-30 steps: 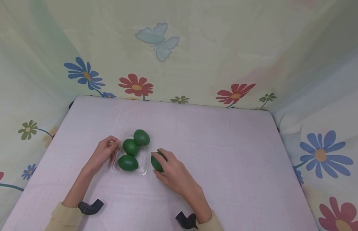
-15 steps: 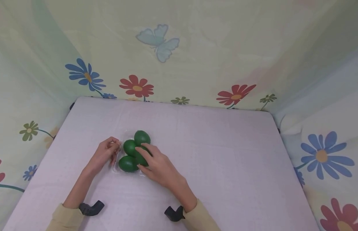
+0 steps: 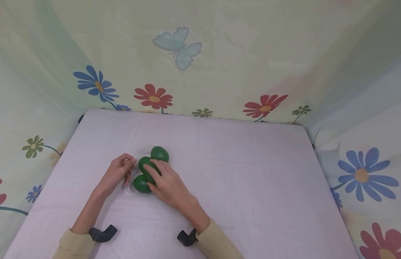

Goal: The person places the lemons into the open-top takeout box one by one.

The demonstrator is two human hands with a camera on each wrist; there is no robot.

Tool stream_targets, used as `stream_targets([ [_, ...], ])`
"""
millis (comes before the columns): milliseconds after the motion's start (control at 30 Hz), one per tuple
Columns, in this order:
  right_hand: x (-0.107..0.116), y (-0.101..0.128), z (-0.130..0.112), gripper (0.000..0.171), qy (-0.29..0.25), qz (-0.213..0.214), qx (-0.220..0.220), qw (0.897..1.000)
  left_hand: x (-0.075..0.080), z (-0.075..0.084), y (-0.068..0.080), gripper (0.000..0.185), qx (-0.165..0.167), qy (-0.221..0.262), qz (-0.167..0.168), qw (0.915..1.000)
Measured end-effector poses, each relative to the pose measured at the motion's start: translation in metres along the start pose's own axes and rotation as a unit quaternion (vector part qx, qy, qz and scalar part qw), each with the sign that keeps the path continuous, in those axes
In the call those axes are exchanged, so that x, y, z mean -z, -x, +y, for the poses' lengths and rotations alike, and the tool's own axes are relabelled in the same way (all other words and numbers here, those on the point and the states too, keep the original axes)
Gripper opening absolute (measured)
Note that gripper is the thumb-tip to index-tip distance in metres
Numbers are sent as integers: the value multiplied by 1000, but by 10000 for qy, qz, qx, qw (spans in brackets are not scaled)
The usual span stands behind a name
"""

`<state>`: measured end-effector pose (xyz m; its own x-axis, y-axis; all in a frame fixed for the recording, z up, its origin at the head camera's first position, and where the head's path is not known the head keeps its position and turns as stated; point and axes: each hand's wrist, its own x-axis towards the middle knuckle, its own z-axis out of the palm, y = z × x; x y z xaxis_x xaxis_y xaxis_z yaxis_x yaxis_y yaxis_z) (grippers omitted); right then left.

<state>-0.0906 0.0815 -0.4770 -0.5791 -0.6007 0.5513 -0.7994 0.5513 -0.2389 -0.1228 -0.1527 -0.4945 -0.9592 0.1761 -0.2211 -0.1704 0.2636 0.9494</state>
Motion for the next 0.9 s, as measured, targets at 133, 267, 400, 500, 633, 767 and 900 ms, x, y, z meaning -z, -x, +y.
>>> stream_targets([
  [133,-5,3,1,60,163,39,-28,9999,-1,-1,-2,29,-48,-5,-10,10000],
  [267,-6,6,3,57,360,54,-68,9993,-1,-1,-4,28,-98,-15,2,10000],
  [400,-6,7,4,55,368,88,-95,9992,-1,-1,-4,29,-93,-40,-22,9999],
  [500,-5,9,3,56,351,148,-96,9992,0,-1,-4,30,-74,-18,-60,10000],
  [633,0,10,3,54,276,110,-174,9994,1,0,-5,30,-28,4,-83,10000],
  [767,8,13,3,48,194,-22,-304,9993,3,1,-6,30,-3,-5,-95,10000],
  [900,18,20,5,46,193,-11,-386,9991,4,0,-8,31,-8,-75,-98,9999],
])
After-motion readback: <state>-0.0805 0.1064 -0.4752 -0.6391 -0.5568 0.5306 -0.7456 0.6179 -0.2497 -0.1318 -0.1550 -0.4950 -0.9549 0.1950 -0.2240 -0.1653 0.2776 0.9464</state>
